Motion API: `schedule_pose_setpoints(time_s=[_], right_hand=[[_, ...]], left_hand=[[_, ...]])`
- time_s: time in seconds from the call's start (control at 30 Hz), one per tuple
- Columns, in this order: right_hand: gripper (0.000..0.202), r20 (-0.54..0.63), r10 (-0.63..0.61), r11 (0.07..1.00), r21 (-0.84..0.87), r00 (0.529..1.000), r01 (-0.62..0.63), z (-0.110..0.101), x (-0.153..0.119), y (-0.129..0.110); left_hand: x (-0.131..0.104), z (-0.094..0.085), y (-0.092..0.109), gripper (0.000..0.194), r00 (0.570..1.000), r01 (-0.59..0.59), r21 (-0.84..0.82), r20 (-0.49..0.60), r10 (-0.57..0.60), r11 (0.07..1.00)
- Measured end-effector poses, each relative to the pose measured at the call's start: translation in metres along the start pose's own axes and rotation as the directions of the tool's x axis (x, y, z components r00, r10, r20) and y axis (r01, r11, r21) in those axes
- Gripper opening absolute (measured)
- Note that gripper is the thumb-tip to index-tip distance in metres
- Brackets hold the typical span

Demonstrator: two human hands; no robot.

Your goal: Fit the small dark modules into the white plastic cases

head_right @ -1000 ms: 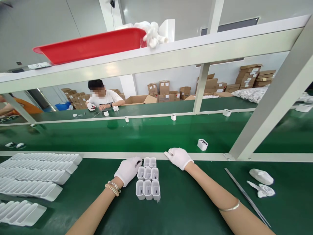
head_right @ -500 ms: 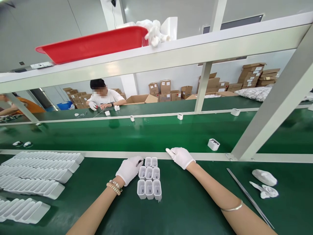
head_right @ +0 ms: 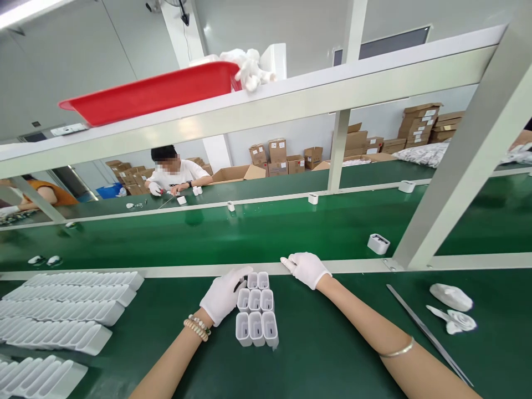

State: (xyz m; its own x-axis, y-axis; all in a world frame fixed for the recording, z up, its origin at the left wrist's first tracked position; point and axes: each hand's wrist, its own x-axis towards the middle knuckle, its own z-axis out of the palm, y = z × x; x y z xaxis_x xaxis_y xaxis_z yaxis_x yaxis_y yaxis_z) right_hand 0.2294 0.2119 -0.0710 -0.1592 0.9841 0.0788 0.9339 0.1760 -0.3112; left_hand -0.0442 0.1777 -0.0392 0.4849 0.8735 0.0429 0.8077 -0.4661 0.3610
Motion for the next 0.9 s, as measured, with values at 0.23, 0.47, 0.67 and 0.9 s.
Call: schedule_pose_setpoints(time_s=[0.23, 0.47, 0.67, 0.9], right_hand=[[0.053, 0.002, 0.03, 1.0, 0.0, 1.0, -0.03, -0.001, -0.002, 0.001], [0.053, 0.019, 0.029, 0.999, -0.042, 0.999, -0.028, -0.001, -0.003, 0.003], [0.054, 0.025, 0.022, 0.999, -0.032, 0.999, -0.021, 0.003, -0.003, 0.008], [0.054, 0.027, 0.036, 0.999, 0.002, 0.999, -0.036, 0.003, -0.004, 0.009]], left_hand=[[0.003, 0.003, -0.002, 0.029, 0.997, -0.071, -0.051, 0.017, 0.072, 0.996], [0.002, 0.007, -0.002, 0.026, 0.998, -0.056, -0.134, -0.004, 0.056, 0.989], [0.003, 0.011, -0.007, 0.023, 0.997, 0.013, -0.203, -0.067, -0.027, 0.979], [0.002, 0.014, -0.016, 0.025, 0.99, 0.03, -0.306, -0.119, -0.07, 0.951]])
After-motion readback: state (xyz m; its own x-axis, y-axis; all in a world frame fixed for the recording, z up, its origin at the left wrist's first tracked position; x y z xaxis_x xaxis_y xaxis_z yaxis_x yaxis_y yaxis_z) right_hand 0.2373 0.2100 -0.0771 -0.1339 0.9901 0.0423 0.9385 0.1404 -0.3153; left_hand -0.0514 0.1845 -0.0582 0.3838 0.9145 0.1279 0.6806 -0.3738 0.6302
